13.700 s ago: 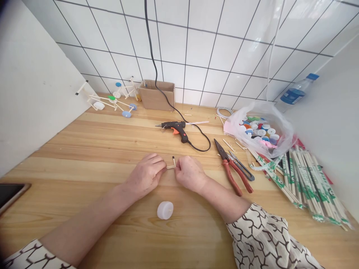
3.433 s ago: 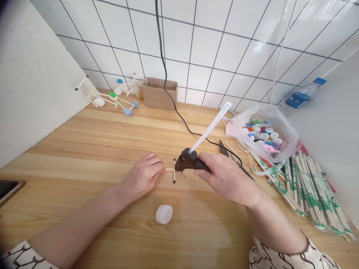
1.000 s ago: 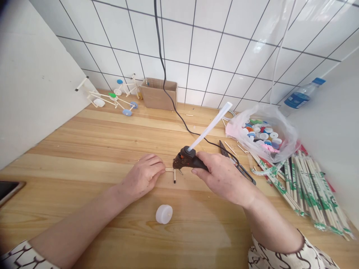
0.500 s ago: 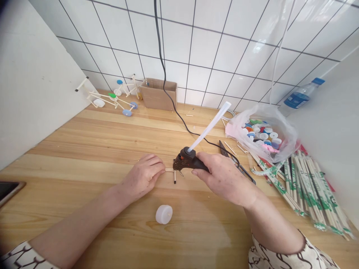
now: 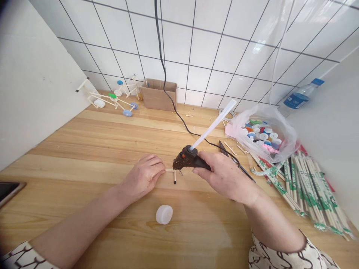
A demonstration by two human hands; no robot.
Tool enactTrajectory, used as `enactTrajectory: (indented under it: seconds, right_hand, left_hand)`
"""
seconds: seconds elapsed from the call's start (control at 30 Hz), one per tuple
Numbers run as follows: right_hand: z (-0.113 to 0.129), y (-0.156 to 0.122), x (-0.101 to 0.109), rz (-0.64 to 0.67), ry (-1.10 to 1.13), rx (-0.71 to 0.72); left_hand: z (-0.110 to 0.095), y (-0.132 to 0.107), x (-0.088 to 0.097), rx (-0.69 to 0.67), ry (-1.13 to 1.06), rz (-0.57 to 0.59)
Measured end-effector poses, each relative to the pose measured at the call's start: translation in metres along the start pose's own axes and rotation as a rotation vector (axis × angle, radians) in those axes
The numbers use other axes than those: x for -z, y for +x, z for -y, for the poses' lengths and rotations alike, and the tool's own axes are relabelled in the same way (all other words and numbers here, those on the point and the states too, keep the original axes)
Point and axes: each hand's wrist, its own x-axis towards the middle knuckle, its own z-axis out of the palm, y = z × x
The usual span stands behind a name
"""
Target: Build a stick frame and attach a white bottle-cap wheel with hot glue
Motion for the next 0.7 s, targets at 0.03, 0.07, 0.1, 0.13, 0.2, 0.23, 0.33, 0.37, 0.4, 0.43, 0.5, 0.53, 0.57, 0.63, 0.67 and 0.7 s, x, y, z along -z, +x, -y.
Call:
enactTrajectory:
  seconds: [0.03, 0.07, 0.1, 0.13, 0.2, 0.23, 0.33, 0.37, 0.4, 0.43, 0.5, 0.53, 0.57, 0.63, 0.67, 0.7]
  right_hand:
    - [-0.001, 0.001, 0.001, 0.0, 0.027, -0.003]
    - [-0.002, 0.002, 0.002, 0.0, 0.058, -0.002]
    - [-0.005, 0.003, 0.003, -0.005, 0.091, 0.001]
    - [-0.008, 0.005, 0.003, -0.001, 0.127, 0.005]
    - [-0.016, 0.009, 0.003, 0.02, 0.211, 0.006]
    - [-0.021, 0.011, 0.003, 0.039, 0.267, 0.001]
    - [-0.035, 0.019, -0.001, 0.054, 0.475, -0.024]
    - [-0.041, 0.021, -0.003, 0.023, 0.542, -0.032]
    - [-0.045, 0.024, -0.006, -0.02, 0.619, -0.029]
    - [-0.05, 0.028, -0.009, -0.051, 0.702, -0.023]
    - [-0.057, 0.035, -0.015, -0.118, 0.827, -0.034]
    - [-0.059, 0.04, -0.018, -0.156, 0.885, -0.034]
    - [-0.06, 0.046, -0.02, -0.177, 0.944, -0.026]
    - [-0.059, 0.059, -0.021, -0.187, 0.978, -0.029]
    - [-0.057, 0.067, -0.022, -0.199, 0.95, -0.042]
    - [-0.054, 0.076, -0.022, -0.202, 0.898, -0.065]
  left_hand:
    - [0.0, 0.0, 0.0, -0.001, 0.001, 0.0]
    - [0.0, 0.0, 0.0, 0.0, 0.002, 0.0]
    - [0.0, 0.0, 0.0, 0.0, 0.002, 0.0]
    - [0.0, 0.0, 0.0, -0.001, 0.001, 0.0]
    - [0.001, 0.0, 0.0, 0.001, -0.001, 0.002]
    - [0.001, 0.0, 0.0, 0.001, -0.002, 0.003]
    - [0.001, 0.0, 0.0, 0.002, -0.005, 0.004]
    - [0.001, 0.0, -0.001, 0.002, -0.004, 0.003]
    - [0.002, 0.0, -0.001, 0.001, -0.003, 0.002]
    - [0.002, 0.0, -0.001, 0.002, 0.0, 0.002]
    - [0.001, -0.001, -0.001, 0.004, 0.005, 0.006]
    - [0.001, -0.001, -0.001, 0.004, 0.008, 0.01]
    - [0.001, -0.001, -0.002, 0.004, 0.011, 0.015]
    - [0.001, -0.002, -0.002, 0.003, 0.018, 0.02]
    - [0.001, -0.002, -0.002, 0.0, 0.023, 0.021]
    - [0.001, -0.002, -0.003, -0.002, 0.029, 0.02]
